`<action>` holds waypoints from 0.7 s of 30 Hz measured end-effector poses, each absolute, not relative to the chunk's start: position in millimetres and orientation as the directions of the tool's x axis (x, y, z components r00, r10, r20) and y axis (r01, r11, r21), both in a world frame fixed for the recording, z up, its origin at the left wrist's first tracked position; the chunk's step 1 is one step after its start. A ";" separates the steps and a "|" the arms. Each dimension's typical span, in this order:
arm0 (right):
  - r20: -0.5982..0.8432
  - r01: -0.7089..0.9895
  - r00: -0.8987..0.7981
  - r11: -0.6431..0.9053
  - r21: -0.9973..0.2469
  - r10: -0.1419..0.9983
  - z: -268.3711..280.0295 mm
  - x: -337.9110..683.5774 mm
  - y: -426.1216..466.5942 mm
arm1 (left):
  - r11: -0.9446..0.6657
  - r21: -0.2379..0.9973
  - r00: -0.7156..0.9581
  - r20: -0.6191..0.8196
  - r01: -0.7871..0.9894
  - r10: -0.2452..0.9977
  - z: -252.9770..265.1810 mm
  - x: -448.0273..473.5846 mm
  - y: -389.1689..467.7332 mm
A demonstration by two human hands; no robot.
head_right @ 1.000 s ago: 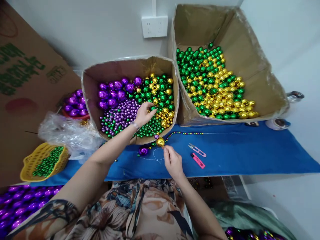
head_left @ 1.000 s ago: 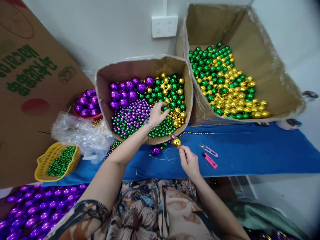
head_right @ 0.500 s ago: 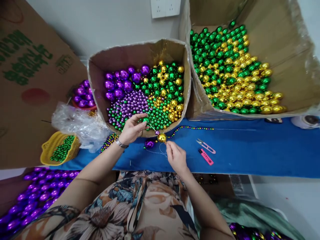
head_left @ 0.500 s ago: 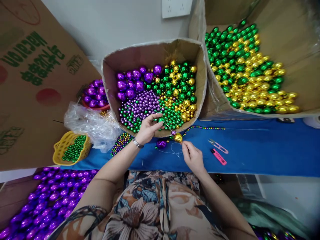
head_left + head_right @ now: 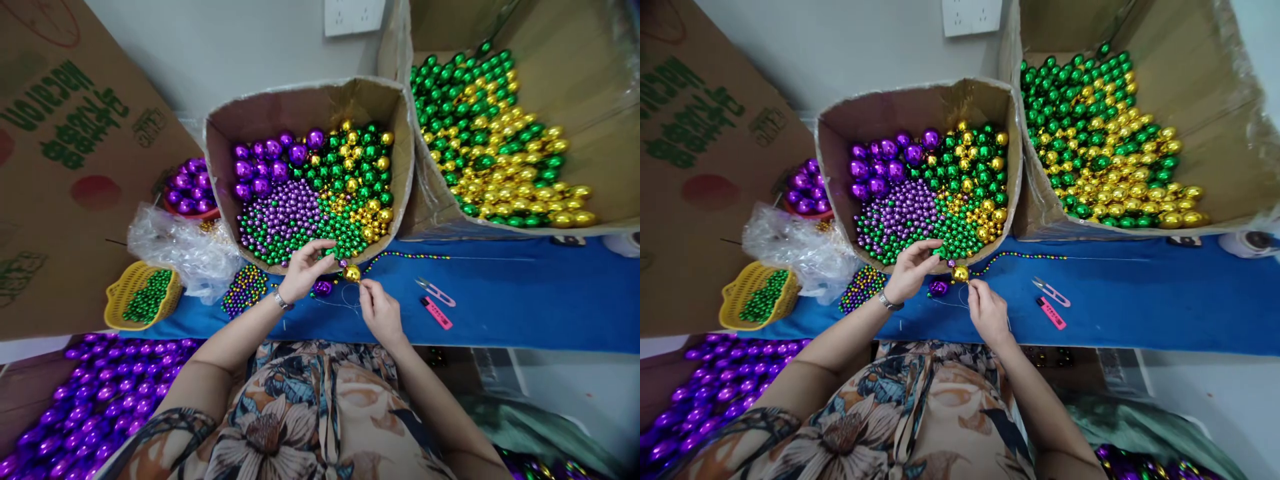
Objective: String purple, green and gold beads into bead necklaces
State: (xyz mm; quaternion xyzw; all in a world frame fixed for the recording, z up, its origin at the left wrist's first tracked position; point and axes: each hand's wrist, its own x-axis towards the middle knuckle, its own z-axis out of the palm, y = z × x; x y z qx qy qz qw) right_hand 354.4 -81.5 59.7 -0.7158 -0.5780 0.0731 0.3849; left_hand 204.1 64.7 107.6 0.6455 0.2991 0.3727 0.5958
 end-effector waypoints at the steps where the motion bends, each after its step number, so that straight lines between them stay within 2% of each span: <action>1: 0.305 0.754 0.321 -0.047 -0.656 0.896 60.4 354.3 -82.2 | -0.019 0.995 0.545 0.068 -0.096 0.836 106.6 204.9 62.5; 3: 0.236 0.716 0.294 -0.050 -0.696 0.926 61.1 355.4 -83.9 | 0.101 0.982 0.539 0.000 -0.158 0.842 104.8 205.8 60.1; 5: 0.201 0.689 0.234 -0.016 -0.724 0.951 60.4 357.4 -85.4 | 0.119 0.976 0.531 -0.004 -0.183 0.848 103.3 205.7 59.7; 7: 0.223 0.684 0.209 0.021 -0.730 0.952 58.4 359.4 -86.1 | 0.080 0.980 0.519 0.027 -0.183 0.854 101.7 204.7 59.6; 13: 0.311 0.707 0.276 0.027 -0.707 0.909 56.1 360.5 -87.6 | -0.089 0.986 0.519 0.151 -0.143 0.841 97.6 199.8 57.2; 18: 0.326 0.703 0.277 0.041 -0.710 0.904 58.4 358.5 -89.3 | 0.072 0.981 0.530 0.036 -0.181 0.847 101.0 197.9 58.0; 21: 0.379 0.721 0.283 0.066 -0.690 0.881 56.6 357.3 -89.6 | 0.089 0.975 0.511 0.029 -0.205 0.859 102.3 197.6 59.0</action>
